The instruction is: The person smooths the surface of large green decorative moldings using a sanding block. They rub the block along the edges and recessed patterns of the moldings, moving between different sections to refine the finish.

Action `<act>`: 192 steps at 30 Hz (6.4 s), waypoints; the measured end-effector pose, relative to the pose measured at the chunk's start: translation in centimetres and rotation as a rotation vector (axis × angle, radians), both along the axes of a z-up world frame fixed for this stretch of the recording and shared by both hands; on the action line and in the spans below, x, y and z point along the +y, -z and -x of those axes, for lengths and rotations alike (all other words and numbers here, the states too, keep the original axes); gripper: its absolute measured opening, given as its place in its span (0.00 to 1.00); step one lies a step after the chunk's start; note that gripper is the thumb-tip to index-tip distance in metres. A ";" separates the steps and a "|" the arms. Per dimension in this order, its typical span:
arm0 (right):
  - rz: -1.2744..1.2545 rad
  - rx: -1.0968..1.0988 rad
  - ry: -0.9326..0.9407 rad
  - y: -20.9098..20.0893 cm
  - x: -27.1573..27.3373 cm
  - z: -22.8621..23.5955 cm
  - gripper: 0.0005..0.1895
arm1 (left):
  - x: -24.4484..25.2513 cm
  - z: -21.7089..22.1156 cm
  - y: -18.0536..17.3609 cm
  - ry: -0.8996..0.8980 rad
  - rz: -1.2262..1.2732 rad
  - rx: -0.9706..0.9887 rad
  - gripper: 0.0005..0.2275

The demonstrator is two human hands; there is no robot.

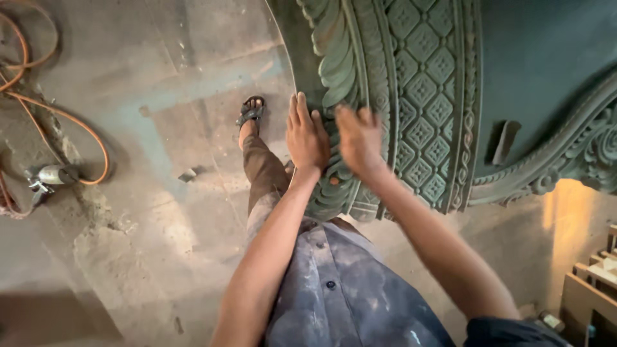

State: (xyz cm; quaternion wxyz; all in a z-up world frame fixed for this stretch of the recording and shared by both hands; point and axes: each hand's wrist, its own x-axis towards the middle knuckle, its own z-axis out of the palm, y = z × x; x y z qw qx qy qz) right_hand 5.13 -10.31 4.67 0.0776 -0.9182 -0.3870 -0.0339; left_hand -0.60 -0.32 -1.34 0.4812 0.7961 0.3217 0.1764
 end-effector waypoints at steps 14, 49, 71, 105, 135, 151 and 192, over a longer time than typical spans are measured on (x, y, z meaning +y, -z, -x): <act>-0.664 0.536 0.307 -1.2 -3.0 7.9 0.20 | -2.4 6.4 -3.9 0.066 0.815 0.005 0.13; -0.611 0.125 0.750 1.0 5.1 -0.9 0.06 | 7.4 -1.3 -5.5 0.295 0.420 0.203 0.12; -0.485 0.038 0.976 1.6 7.6 -2.6 0.06 | 11.1 -5.8 -5.1 0.602 0.619 0.152 0.10; -0.124 0.232 -0.533 -1.4 -1.3 -10.1 0.18 | -0.5 1.3 -0.8 -0.136 0.179 -0.241 0.19; -0.023 0.096 -0.570 -0.7 0.6 -5.9 0.14 | -0.1 1.2 -2.4 -0.152 0.181 -0.226 0.18; -0.033 0.226 -0.322 -2.3 -1.5 -8.3 0.18 | -0.3 1.2 -2.4 -0.177 0.168 -0.230 0.18; -0.185 0.233 -0.087 -2.0 -3.5 -10.4 0.11 | -0.4 0.8 -1.5 -0.139 0.093 -0.131 0.20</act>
